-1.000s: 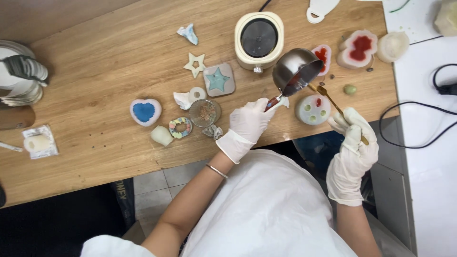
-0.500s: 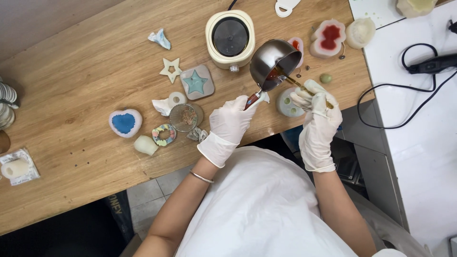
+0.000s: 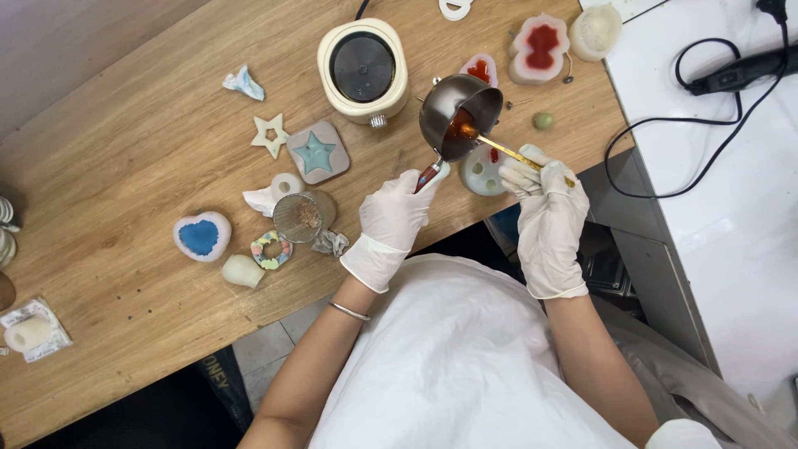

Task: Pouring melted red wax into silicone molds and cleaning the melting pot.

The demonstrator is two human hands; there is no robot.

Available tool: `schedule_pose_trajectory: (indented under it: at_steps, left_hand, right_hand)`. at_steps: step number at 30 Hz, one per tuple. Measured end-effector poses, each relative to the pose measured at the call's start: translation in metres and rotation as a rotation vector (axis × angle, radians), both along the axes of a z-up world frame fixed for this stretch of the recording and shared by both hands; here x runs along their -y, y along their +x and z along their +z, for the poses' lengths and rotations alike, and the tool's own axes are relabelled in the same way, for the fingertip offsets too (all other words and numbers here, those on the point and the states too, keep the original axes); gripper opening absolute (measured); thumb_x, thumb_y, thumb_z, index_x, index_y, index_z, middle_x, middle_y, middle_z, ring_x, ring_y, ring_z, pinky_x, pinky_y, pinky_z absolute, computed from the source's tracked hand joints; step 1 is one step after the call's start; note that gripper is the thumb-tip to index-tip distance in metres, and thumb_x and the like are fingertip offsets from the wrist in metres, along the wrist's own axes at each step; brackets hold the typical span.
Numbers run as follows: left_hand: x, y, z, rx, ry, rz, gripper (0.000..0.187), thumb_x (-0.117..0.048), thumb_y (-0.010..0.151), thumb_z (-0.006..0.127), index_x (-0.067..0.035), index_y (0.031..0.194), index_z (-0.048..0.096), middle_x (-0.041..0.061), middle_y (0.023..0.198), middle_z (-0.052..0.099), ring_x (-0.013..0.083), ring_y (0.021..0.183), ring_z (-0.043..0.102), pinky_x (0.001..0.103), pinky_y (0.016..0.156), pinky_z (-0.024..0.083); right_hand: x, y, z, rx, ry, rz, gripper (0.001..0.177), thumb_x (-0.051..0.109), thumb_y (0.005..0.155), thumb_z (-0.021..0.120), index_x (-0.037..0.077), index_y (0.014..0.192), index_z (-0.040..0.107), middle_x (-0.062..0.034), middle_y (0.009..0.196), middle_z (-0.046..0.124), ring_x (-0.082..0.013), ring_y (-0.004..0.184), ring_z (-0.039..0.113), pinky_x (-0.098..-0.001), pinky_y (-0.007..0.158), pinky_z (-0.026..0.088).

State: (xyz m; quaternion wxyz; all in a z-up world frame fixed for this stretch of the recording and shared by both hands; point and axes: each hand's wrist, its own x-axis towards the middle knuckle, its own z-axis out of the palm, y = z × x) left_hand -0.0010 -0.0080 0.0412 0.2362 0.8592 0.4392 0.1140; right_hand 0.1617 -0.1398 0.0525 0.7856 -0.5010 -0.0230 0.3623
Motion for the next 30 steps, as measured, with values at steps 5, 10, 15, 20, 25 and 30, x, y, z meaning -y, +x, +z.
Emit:
schedule_pose_trajectory:
  at_steps: [5, 10, 15, 20, 25, 30]
  left_hand:
    - [-0.007, -0.006, -0.014, 0.004, -0.148, 0.007, 0.038, -0.049, 0.098, 0.061, -0.015, 0.082, 0.065, 0.002, 0.050, 0.063, 0.0267, 0.050, 0.068, 0.043, 0.050, 0.052]
    - [-0.017, -0.007, 0.001, -0.072, -0.214, 0.050, 0.045, -0.054, 0.099, 0.059, -0.015, 0.077, 0.064, 0.001, 0.047, 0.062, 0.0256, 0.050, 0.067, 0.043, 0.051, 0.052]
    - [-0.023, -0.011, 0.006, -0.041, -0.197, 0.046, 0.045, -0.055, 0.099, 0.057, -0.015, 0.079, 0.066, 0.000, 0.047, 0.061, 0.0240, 0.049, 0.067, 0.041, 0.051, 0.052]
    - [-0.024, -0.010, 0.010, -0.026, -0.200, 0.042, 0.044, -0.054, 0.099, 0.058, -0.015, 0.080, 0.067, 0.000, 0.048, 0.061, 0.0234, 0.049, 0.067, 0.040, 0.050, 0.052]
    - [-0.024, -0.005, 0.012, -0.030, -0.201, 0.044, 0.044, -0.054, 0.099, 0.059, -0.015, 0.081, 0.067, 0.000, 0.048, 0.062, 0.0237, 0.049, 0.067, 0.040, 0.050, 0.052]
    - [-0.020, -0.003, 0.001, -0.053, -0.132, -0.004, 0.042, -0.051, 0.100, 0.060, -0.014, 0.080, 0.065, 0.001, 0.050, 0.063, 0.0256, 0.051, 0.067, 0.041, 0.051, 0.053]
  right_hand:
    - [0.021, 0.010, -0.009, 0.021, -0.033, -0.047, 0.038, 0.021, 0.112, 0.052, -0.013, 0.128, 0.056, -0.0246, 0.111, 0.070, -0.0297, 0.096, 0.074, -0.0393, 0.092, 0.062]
    - [0.034, 0.016, -0.029, 0.045, -0.098, -0.068, 0.038, 0.022, 0.113, 0.053, -0.012, 0.127, 0.057, -0.0240, 0.107, 0.070, -0.0283, 0.093, 0.073, -0.0379, 0.089, 0.062]
    - [0.035, 0.014, -0.028, 0.176, -0.225, -0.053, 0.035, 0.020, 0.111, 0.049, -0.011, 0.126, 0.057, -0.0217, 0.113, 0.071, -0.0277, 0.094, 0.075, -0.0372, 0.088, 0.062]
    - [0.039, 0.009, -0.040, 0.313, -0.260, 0.023, 0.031, 0.016, 0.113, 0.049, -0.010, 0.128, 0.057, -0.0204, 0.120, 0.069, -0.0257, 0.101, 0.074, -0.0368, 0.094, 0.061]
    - [0.042, 0.000, -0.034, 0.590, -0.320, 0.121, 0.026, 0.010, 0.113, 0.049, -0.008, 0.130, 0.057, -0.0192, 0.131, 0.066, -0.0262, 0.109, 0.072, -0.0369, 0.099, 0.060]
    - [0.040, -0.005, -0.002, 0.757, -0.291, 0.102, 0.024, 0.009, 0.115, 0.049, -0.008, 0.129, 0.057, -0.0196, 0.132, 0.067, -0.0270, 0.114, 0.072, -0.0380, 0.104, 0.060]
